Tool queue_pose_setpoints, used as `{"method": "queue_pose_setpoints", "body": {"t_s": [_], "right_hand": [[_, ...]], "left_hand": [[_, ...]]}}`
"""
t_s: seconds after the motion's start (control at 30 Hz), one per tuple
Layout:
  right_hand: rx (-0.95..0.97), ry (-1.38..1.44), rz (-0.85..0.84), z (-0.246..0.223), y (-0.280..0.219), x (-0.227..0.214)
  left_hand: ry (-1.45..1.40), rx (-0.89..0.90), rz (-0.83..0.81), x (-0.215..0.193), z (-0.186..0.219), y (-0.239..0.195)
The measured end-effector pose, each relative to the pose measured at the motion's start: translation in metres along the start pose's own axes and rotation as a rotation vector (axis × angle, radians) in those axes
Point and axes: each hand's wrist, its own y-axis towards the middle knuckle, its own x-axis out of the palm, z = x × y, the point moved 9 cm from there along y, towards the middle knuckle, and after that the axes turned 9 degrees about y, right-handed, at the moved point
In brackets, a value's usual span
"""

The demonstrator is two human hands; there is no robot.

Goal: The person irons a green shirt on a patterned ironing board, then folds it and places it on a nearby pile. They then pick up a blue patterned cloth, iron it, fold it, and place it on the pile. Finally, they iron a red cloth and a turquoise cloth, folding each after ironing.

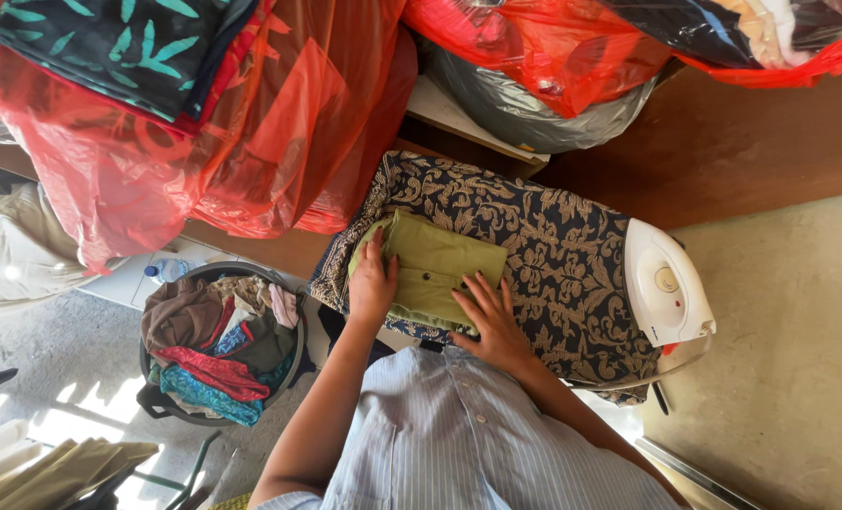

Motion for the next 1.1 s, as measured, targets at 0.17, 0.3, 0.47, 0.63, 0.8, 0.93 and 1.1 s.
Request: {"method": "queue_pose_setpoints", "body": {"t_s": [0.17,0.3,0.47,0.63,0.8,0.93,1.1], "right_hand": [[0.096,0.074,0.056,0.027,-0.022,0.013],[0.056,-0.037,-0.011,0.03,-0.032,0.036],[-0.001,-0.057,-0.082,0.03,-0.045,0.039],[-0.116,-0.038,0.039,0.011,-0.04,0.019],[0.02,-0.067,0.037,0.028,-0.018,0.027],[0.057,-0.075,-0.004,0.032,-0.011,0.035],[0.047,-0.066,0.03,0.031,-0.012,0.032]], "left_hand": [[0.334,0.387,-0.026,0.008,0.048,-0.016],[0.412,0.519,-0.093,0.025,0.054,-0.017],[0.31,0.555,-0.188,0.02,0.043,-0.011],[0.21,0.571,-0.237,0.003,0.02,-0.013],[0.233,0.529,-0.22,-0.004,0.016,-0.014],[0.311,0.506,-0.286,0.002,0.029,-0.008],[0.547,0.486,-0.486,0.027,0.027,0.003]]}}
